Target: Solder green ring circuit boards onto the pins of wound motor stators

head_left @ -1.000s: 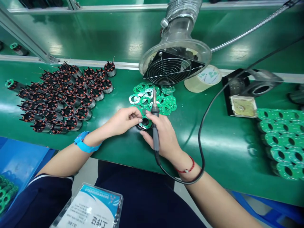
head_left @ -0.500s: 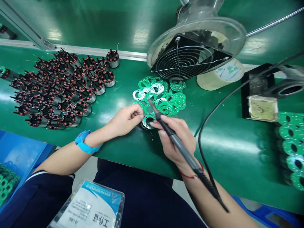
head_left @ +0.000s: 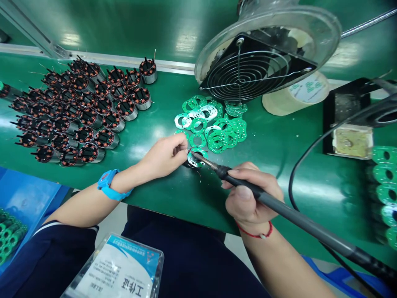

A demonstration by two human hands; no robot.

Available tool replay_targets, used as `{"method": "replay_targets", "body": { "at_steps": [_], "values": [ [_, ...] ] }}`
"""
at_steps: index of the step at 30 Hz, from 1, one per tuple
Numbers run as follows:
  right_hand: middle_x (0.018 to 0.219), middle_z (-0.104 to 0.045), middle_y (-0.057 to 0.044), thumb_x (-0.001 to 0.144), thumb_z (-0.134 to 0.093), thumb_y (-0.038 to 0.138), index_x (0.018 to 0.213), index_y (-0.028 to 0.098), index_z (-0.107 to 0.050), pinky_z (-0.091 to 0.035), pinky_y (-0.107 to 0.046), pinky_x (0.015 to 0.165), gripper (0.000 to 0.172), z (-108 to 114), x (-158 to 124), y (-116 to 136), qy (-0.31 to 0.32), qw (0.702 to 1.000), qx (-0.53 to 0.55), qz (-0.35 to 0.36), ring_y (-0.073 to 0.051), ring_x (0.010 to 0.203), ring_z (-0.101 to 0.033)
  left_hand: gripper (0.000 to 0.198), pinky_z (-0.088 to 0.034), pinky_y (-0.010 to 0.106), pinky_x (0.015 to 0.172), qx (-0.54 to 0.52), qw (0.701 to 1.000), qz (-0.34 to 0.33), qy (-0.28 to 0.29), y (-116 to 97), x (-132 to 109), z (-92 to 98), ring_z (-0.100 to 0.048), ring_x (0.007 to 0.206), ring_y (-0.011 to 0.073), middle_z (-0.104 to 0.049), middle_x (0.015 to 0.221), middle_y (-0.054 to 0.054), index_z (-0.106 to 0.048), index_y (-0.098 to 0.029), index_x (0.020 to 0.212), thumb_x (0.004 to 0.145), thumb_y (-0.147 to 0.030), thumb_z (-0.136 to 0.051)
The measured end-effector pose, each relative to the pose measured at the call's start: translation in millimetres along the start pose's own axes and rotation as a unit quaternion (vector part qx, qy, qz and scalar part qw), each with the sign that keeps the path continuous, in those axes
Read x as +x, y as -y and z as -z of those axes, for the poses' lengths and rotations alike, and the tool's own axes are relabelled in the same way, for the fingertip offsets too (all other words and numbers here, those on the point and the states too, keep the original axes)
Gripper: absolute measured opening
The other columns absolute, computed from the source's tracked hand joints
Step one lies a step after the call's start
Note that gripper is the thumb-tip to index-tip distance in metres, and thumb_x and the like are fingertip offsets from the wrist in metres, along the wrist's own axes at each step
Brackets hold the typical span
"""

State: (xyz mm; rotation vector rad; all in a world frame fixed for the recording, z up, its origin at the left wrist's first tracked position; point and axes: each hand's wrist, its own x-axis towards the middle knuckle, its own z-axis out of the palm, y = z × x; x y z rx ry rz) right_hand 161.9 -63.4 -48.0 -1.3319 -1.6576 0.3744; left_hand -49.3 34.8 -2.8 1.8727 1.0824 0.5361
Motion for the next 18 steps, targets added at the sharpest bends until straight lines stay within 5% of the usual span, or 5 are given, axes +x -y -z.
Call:
{"method": "replay_targets", "body": {
  "at_steps": [18],
  "values": [
    [0.070, -0.063, -0.002, 0.096, -0.048, 0.038, 0.114, 0.028, -0.059, -0.051, -0.043, 0.058, 0.024, -3, 11, 14, -0.038, 0.996, 0.042, 0.065, -0.024, 0.060, -0.064, 0.017, -0.029, 0.025, 0.057, 0.062, 0.998, 0.010, -0.014, -9, 1, -1.5, -0.040, 0.057, 0.0098, -0.044, 0.060, -0.005, -0.041, -0.019, 0.067, 0.076, -0.005, -0.047]
  ]
}}
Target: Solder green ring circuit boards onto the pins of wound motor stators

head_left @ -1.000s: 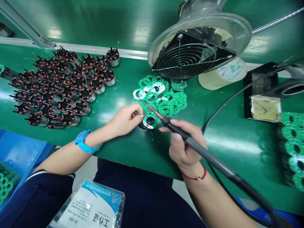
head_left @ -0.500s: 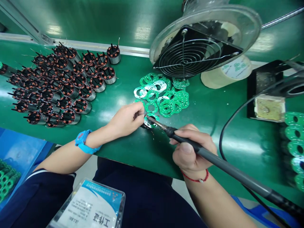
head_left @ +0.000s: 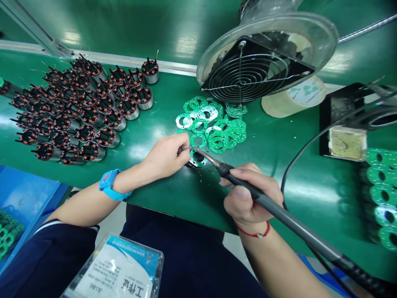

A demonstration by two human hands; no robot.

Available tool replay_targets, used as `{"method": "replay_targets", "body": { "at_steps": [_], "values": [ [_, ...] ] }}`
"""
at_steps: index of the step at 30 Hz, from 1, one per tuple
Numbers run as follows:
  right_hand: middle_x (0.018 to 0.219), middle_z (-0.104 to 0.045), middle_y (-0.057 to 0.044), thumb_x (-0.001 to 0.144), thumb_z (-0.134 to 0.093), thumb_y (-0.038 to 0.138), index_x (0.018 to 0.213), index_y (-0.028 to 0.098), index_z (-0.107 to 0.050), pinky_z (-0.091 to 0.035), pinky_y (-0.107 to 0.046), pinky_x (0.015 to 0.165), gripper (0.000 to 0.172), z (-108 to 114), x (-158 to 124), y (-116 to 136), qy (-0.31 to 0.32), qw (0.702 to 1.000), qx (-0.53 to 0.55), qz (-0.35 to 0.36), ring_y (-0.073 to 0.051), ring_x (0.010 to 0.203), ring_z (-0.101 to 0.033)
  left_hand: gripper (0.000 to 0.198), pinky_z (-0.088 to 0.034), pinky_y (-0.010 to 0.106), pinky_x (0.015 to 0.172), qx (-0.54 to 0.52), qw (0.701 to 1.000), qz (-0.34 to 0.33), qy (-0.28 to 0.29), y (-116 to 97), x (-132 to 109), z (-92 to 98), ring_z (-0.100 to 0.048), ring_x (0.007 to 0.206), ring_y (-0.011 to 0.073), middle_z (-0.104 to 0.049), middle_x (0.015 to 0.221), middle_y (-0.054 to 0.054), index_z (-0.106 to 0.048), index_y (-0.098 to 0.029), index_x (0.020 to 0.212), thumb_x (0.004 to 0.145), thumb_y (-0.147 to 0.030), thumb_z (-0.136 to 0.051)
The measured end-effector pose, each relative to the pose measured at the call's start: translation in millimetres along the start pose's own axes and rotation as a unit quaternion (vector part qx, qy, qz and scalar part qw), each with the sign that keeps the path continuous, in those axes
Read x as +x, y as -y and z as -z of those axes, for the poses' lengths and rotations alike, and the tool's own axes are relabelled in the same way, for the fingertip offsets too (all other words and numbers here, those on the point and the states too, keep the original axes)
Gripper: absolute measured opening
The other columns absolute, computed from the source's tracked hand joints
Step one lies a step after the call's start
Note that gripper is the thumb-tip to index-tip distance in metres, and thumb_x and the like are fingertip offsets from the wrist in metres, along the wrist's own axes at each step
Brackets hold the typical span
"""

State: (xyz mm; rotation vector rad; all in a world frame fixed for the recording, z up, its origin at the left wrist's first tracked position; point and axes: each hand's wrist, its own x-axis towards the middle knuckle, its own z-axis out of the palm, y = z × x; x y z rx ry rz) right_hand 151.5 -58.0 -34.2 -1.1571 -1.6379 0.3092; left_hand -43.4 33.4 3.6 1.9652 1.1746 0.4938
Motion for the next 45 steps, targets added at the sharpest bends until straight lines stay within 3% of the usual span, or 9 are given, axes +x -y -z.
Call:
{"method": "replay_targets", "body": {
  "at_steps": [3, 7, 10, 16, 21, 26, 29, 35, 45],
  "values": [
    [0.087, -0.072, -0.005, 0.097, -0.049, 0.030, 0.132, 0.030, -0.050, -0.055, -0.046, 0.069, 0.035, -8, 9, 4, -0.004, 1.000, -0.010, -0.008, -0.026, 0.078, -0.071, 0.017, -0.029, 0.026, 0.057, 0.007, 1.000, -0.003, 0.003, 0, 0, 0.5, -0.040, 0.058, 0.0102, -0.045, 0.060, -0.005, -0.041, -0.019, 0.068, 0.076, -0.006, -0.047],
    [0.128, -0.066, -0.007, 0.095, -0.050, 0.021, 0.142, 0.032, -0.040, -0.051, -0.050, 0.096, 0.049, -18, 23, 3, 0.142, 0.989, -0.044, -0.018, -0.028, 0.118, -0.062, 0.019, -0.029, 0.026, 0.058, 0.013, 1.000, -0.008, 0.001, 1, 1, 0.3, -0.040, 0.059, 0.0101, -0.043, 0.061, -0.005, -0.038, -0.019, 0.067, 0.076, -0.007, -0.049],
    [0.136, -0.060, -0.009, 0.092, -0.053, 0.021, 0.142, 0.030, -0.039, -0.050, -0.051, 0.098, 0.053, -21, 29, 0, 0.219, 0.974, -0.057, 0.000, -0.029, 0.121, -0.058, 0.017, -0.030, 0.026, 0.058, 0.009, 1.000, 0.000, 0.001, 2, 0, -0.7, -0.041, 0.059, 0.0099, -0.044, 0.062, -0.005, -0.040, -0.019, 0.068, 0.077, -0.007, -0.048],
    [0.122, -0.066, -0.010, 0.090, -0.065, 0.036, 0.139, 0.028, -0.042, -0.054, -0.050, 0.092, 0.054, -15, 27, -7, 0.140, 0.984, -0.090, -0.057, -0.030, 0.110, -0.061, 0.026, -0.037, 0.027, 0.059, -0.011, 0.999, 0.028, 0.038, 4, -7, -1.8, -0.050, 0.065, 0.0123, -0.052, 0.077, -0.003, -0.045, -0.019, 0.103, 0.086, -0.032, -0.059],
    [0.130, -0.061, -0.011, 0.092, -0.062, 0.031, 0.140, 0.027, -0.041, -0.051, -0.051, 0.100, 0.052, -11, 21, -12, 0.120, 0.988, -0.062, -0.076, -0.029, 0.120, -0.059, 0.003, -0.041, 0.029, 0.066, 0.068, 0.990, -0.055, 0.110, 7, -8, -3.5, -0.051, 0.072, 0.0149, -0.055, 0.079, 0.000, -0.050, -0.019, 0.086, 0.085, -0.018, -0.052],
    [0.120, -0.065, -0.009, 0.091, -0.064, 0.030, 0.138, 0.028, -0.043, -0.056, -0.046, 0.089, 0.052, -15, 18, -12, 0.128, 0.987, -0.076, -0.054, -0.028, 0.110, -0.064, 0.012, -0.042, 0.033, 0.072, 0.127, 0.987, -0.088, 0.031, 7, -6, -2.6, -0.049, 0.076, 0.0176, -0.053, 0.076, 0.003, -0.045, -0.019, 0.073, 0.082, -0.011, -0.046],
    [0.117, -0.067, -0.009, 0.090, -0.065, 0.031, 0.138, 0.028, -0.044, -0.057, -0.044, 0.081, 0.052, -18, 19, -9, 0.129, 0.988, -0.081, -0.026, -0.028, 0.102, -0.065, 0.010, -0.042, 0.030, 0.069, 0.034, 0.997, -0.066, -0.005, 5, -5, -0.5, -0.049, 0.072, 0.0146, -0.053, 0.075, 0.001, -0.048, -0.018, 0.076, 0.084, -0.013, -0.049],
    [0.131, -0.063, -0.012, 0.091, -0.061, 0.022, 0.144, 0.029, -0.035, -0.052, -0.048, 0.089, 0.059, -21, 25, 1, 0.151, 0.983, -0.083, 0.058, -0.030, 0.116, -0.060, 0.009, -0.041, 0.023, 0.061, -0.208, 0.976, 0.033, 0.061, 11, -1, -4.3, -0.048, 0.064, 0.0094, -0.053, 0.069, -0.003, -0.056, -0.016, 0.080, 0.085, -0.022, -0.061],
    [0.110, -0.072, -0.005, 0.090, -0.058, 0.018, 0.137, 0.030, -0.043, -0.049, -0.043, 0.086, 0.051, -19, 25, 2, 0.125, 0.980, -0.131, 0.076, -0.026, 0.105, -0.062, 0.008, -0.038, 0.022, 0.060, -0.264, 0.961, 0.060, 0.055, 10, 0, -4.0, -0.045, 0.061, 0.0078, -0.051, 0.066, -0.005, -0.055, -0.015, 0.074, 0.081, -0.014, -0.059]
  ]
}}
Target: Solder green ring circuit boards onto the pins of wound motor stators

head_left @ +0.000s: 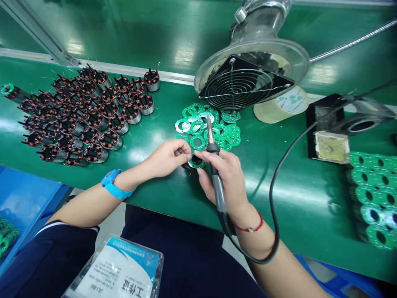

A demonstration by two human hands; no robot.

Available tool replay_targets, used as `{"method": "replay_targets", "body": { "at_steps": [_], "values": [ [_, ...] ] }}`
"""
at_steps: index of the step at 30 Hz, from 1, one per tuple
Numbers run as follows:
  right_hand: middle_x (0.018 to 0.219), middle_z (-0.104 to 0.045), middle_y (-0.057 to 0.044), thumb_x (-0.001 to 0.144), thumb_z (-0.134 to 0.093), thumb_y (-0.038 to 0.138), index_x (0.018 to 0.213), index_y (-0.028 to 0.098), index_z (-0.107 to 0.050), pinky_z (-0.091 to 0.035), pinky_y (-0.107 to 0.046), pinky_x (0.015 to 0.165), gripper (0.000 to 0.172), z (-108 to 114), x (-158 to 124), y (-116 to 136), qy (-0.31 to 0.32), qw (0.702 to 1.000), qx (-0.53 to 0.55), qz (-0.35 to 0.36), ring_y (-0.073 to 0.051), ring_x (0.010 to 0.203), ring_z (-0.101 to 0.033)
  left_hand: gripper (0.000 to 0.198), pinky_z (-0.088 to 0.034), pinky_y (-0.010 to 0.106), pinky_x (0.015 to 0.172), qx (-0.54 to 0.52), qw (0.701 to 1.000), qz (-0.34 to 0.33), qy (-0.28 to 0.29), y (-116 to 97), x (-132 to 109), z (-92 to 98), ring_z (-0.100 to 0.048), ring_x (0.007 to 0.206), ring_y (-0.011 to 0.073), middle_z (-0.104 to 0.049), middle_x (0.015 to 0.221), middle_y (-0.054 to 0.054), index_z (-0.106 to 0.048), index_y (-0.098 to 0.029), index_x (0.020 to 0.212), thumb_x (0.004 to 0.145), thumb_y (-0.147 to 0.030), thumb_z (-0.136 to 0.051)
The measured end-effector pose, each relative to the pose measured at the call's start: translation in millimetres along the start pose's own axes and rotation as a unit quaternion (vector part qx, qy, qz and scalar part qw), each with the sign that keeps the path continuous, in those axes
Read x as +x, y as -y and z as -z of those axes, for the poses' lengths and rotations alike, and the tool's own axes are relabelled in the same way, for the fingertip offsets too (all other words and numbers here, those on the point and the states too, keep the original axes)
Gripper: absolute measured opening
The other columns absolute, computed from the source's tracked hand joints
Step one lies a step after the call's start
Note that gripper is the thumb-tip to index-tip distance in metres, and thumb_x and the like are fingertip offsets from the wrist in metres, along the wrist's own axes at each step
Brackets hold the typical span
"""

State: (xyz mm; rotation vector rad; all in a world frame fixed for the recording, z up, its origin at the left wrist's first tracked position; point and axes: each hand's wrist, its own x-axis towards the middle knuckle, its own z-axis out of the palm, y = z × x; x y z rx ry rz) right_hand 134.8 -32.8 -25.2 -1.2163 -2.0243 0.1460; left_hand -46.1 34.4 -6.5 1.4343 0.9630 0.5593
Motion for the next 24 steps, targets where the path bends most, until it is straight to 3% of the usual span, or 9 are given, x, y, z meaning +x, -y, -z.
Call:
{"method": "replay_targets", "body": {
  "at_steps": [3, 8, 15, 20, 24],
  "values": [
    [0.105, -0.074, -0.006, 0.091, -0.059, 0.019, 0.132, 0.027, -0.046, -0.051, -0.041, 0.081, 0.044, 0, 0, -1, 0.000, 1.000, 0.015, -0.002, -0.025, 0.096, -0.063, 0.009, -0.035, 0.021, 0.057, 0.022, 0.999, -0.015, -0.021, -1, -1, -0.9, -0.041, 0.058, 0.0077, -0.048, 0.063, -0.005, -0.053, -0.016, 0.073, 0.081, -0.013, -0.056],
    [0.100, -0.077, -0.002, 0.090, -0.058, 0.014, 0.131, 0.027, -0.048, -0.051, -0.040, 0.082, 0.044, 4, 4, 0, 0.002, 0.997, 0.077, -0.009, -0.023, 0.092, -0.065, 0.012, -0.036, 0.022, 0.059, 0.146, 0.983, -0.086, -0.066, -1, -4, -1.4, -0.044, 0.063, 0.0089, -0.050, 0.071, -0.003, -0.053, -0.016, 0.073, 0.083, -0.009, -0.052],
    [0.093, -0.078, -0.002, 0.095, -0.055, 0.018, 0.134, 0.026, -0.051, -0.053, -0.041, 0.085, 0.040, 5, -4, 0, -0.048, 0.990, 0.124, -0.056, -0.022, 0.092, -0.070, 0.016, -0.041, 0.025, 0.068, 0.271, 0.943, -0.191, -0.042, -1, -6, 5.5, -0.049, 0.070, 0.0124, -0.053, 0.072, 0.000, -0.055, -0.017, 0.076, 0.086, -0.006, -0.048],
    [0.083, -0.074, -0.003, 0.096, -0.056, 0.032, 0.123, 0.025, -0.062, -0.054, -0.038, 0.069, 0.028, 8, -16, -4, -0.140, 0.972, 0.169, -0.088, -0.021, 0.071, -0.070, 0.017, -0.042, 0.026, 0.068, 0.341, 0.915, -0.206, -0.055, 1, -7, 3.2, -0.051, 0.072, 0.0143, -0.054, 0.074, 0.001, -0.055, -0.018, 0.078, 0.088, -0.008, -0.045],
    [0.066, -0.064, 0.000, 0.098, -0.049, 0.039, 0.108, 0.024, -0.066, -0.051, -0.038, 0.059, 0.024, 13, -21, -5, -0.138, 0.970, 0.182, -0.083, -0.019, 0.054, -0.061, 0.019, -0.043, 0.027, 0.069, 0.394, 0.892, -0.212, -0.071, 3, -7, -0.6, -0.052, 0.074, 0.0155, -0.054, 0.075, 0.002, -0.053, -0.018, 0.077, 0.090, -0.010, -0.042]
  ]
}}
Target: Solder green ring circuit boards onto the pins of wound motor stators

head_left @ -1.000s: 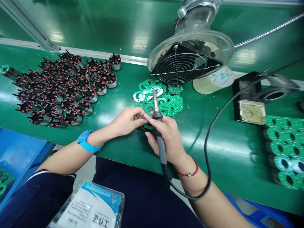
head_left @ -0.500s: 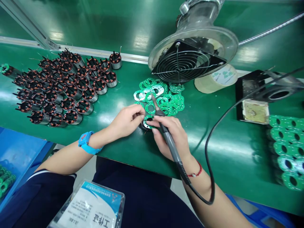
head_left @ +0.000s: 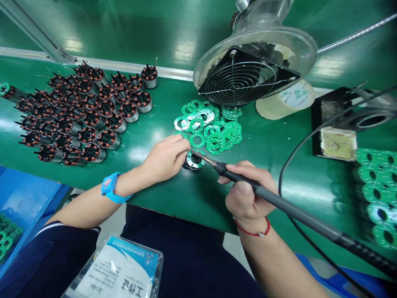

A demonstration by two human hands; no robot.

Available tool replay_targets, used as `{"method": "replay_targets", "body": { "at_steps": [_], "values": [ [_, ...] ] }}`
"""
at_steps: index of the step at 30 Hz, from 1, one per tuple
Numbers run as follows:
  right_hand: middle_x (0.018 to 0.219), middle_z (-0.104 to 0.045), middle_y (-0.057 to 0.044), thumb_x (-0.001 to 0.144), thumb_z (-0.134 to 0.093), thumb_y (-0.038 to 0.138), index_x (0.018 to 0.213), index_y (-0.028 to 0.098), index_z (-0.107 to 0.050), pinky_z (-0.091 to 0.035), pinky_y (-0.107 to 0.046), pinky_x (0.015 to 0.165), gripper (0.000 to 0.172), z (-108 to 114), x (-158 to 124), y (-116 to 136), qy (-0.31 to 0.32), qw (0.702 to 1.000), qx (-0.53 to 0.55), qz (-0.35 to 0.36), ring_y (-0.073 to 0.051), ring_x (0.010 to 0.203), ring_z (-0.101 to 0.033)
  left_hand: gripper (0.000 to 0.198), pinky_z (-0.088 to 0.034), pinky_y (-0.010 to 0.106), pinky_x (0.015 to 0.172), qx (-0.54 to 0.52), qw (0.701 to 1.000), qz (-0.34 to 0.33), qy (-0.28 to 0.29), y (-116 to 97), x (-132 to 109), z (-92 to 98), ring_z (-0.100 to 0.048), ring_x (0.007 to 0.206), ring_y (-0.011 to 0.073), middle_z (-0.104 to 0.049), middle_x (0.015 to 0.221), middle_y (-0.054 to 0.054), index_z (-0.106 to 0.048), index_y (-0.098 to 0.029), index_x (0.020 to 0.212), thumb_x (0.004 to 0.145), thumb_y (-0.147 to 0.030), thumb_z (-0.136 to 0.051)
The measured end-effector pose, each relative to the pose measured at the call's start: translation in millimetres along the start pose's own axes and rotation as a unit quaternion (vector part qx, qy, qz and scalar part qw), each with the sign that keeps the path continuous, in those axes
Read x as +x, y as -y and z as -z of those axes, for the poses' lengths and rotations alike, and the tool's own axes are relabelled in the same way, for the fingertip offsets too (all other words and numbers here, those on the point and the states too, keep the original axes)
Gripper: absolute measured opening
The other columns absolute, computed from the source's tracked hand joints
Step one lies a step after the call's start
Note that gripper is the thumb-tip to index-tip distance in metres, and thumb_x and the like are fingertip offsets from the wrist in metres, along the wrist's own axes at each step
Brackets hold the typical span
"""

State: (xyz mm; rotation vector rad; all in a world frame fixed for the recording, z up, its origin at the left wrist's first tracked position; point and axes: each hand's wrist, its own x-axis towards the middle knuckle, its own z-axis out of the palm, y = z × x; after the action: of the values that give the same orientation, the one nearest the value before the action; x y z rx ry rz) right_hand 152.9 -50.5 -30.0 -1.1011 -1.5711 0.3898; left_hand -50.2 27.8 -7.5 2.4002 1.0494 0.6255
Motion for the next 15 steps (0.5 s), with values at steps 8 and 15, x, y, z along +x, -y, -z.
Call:
{"method": "replay_targets", "body": {
  "at_steps": [8, 15],
  "values": [
    [0.067, -0.063, -0.001, 0.097, -0.047, 0.041, 0.108, 0.026, -0.065, -0.051, -0.040, 0.060, 0.026, 5, -5, -5, 0.021, 1.000, -0.016, 0.003, -0.021, 0.058, -0.062, 0.018, -0.045, 0.029, 0.068, 0.060, 0.998, -0.008, -0.022, -2, -2, -3.5, -0.052, 0.072, 0.0165, -0.055, 0.074, 0.003, -0.051, -0.018, 0.078, 0.092, -0.012, -0.042],
    [0.096, -0.074, -0.004, 0.098, -0.049, 0.027, 0.138, 0.029, -0.048, -0.058, -0.043, 0.081, 0.040, -10, 7, 2, 0.034, 0.998, -0.043, -0.021, -0.023, 0.088, -0.071, 0.017, -0.045, 0.029, 0.067, 0.085, 0.996, -0.023, -0.025, -4, -2, -4.0, -0.052, 0.071, 0.0167, -0.055, 0.073, 0.003, -0.050, -0.018, 0.077, 0.091, -0.011, -0.043]
  ]
}}
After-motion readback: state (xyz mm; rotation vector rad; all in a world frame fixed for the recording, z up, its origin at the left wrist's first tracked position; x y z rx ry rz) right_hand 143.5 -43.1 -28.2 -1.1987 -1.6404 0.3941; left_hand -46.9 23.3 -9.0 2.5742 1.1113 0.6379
